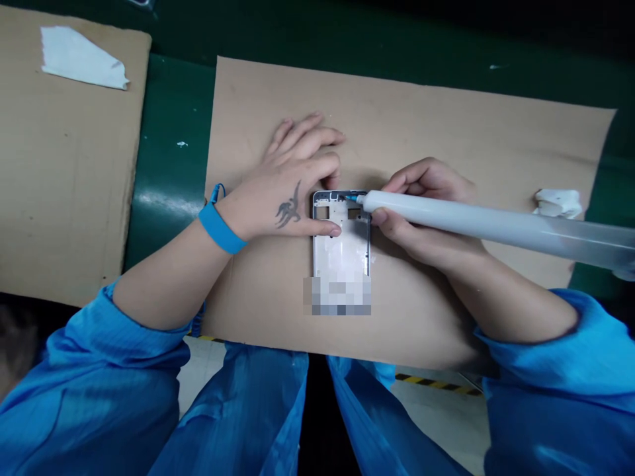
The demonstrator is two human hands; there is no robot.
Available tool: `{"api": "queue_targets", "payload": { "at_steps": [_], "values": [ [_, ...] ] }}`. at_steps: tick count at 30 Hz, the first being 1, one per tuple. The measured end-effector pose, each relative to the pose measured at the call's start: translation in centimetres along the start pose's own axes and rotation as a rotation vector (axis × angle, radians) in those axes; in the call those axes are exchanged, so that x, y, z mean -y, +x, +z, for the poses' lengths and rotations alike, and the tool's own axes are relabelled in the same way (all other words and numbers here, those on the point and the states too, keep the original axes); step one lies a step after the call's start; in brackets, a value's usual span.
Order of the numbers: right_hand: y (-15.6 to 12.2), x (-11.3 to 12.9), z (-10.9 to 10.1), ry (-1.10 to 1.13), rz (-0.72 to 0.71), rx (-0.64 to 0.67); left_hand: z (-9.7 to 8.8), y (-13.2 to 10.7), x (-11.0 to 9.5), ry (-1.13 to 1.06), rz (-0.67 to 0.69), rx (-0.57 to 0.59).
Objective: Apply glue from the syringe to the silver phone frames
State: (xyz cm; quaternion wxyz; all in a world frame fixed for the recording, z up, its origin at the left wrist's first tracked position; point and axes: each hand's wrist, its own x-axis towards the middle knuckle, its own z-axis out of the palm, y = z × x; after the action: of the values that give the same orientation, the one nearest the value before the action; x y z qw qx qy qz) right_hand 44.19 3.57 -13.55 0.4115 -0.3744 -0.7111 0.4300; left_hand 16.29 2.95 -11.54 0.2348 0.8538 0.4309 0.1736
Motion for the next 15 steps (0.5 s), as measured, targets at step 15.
{"api": "queue_targets", "payload": {
  "at_steps": [15],
  "values": [
    [0.03,0.32,0.38,0.033,0.025,-0.022,-0.30,0.05,0.02,-0.068,-0.062,-0.002]
  ]
}}
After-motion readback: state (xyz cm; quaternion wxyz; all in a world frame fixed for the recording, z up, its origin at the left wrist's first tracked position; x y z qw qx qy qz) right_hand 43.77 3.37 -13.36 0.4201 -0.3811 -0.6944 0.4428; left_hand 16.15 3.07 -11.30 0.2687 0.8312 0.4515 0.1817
